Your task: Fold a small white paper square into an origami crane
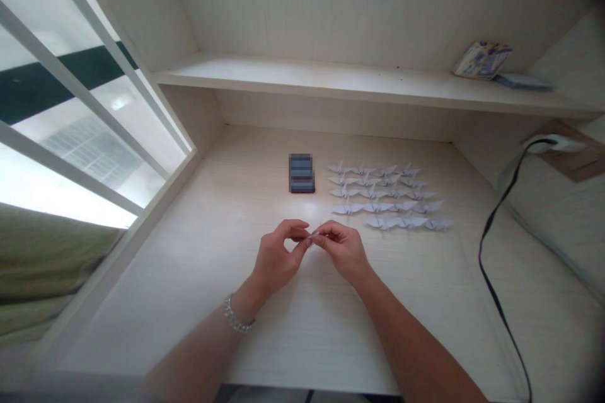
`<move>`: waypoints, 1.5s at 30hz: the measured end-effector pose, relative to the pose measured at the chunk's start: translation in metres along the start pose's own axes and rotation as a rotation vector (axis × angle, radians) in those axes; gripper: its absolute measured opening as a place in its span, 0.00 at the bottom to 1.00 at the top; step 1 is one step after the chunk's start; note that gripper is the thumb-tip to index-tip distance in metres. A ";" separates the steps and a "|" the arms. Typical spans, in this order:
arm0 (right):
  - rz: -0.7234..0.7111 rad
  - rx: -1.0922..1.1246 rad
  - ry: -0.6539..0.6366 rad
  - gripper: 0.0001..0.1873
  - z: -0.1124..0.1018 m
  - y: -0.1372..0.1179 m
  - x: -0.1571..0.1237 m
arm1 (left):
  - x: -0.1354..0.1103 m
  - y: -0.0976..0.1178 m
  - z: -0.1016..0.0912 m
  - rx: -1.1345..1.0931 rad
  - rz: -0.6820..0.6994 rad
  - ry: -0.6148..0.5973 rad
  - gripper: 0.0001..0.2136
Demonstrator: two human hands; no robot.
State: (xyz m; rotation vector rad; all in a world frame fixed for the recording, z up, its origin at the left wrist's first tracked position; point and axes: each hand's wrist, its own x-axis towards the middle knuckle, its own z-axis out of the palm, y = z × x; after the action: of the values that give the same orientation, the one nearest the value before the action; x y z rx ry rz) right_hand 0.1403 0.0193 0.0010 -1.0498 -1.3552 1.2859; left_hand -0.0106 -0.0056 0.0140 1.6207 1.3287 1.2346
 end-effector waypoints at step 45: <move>0.148 -0.264 -0.072 0.11 0.005 0.005 -0.005 | 0.014 -0.018 0.001 -0.360 -0.331 -0.128 0.11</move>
State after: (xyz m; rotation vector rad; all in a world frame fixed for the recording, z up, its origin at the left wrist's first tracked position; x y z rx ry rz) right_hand 0.1364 0.0137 -0.0043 -1.3157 -1.5570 1.2855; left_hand -0.0148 0.0127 0.0001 1.1548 1.1599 1.0742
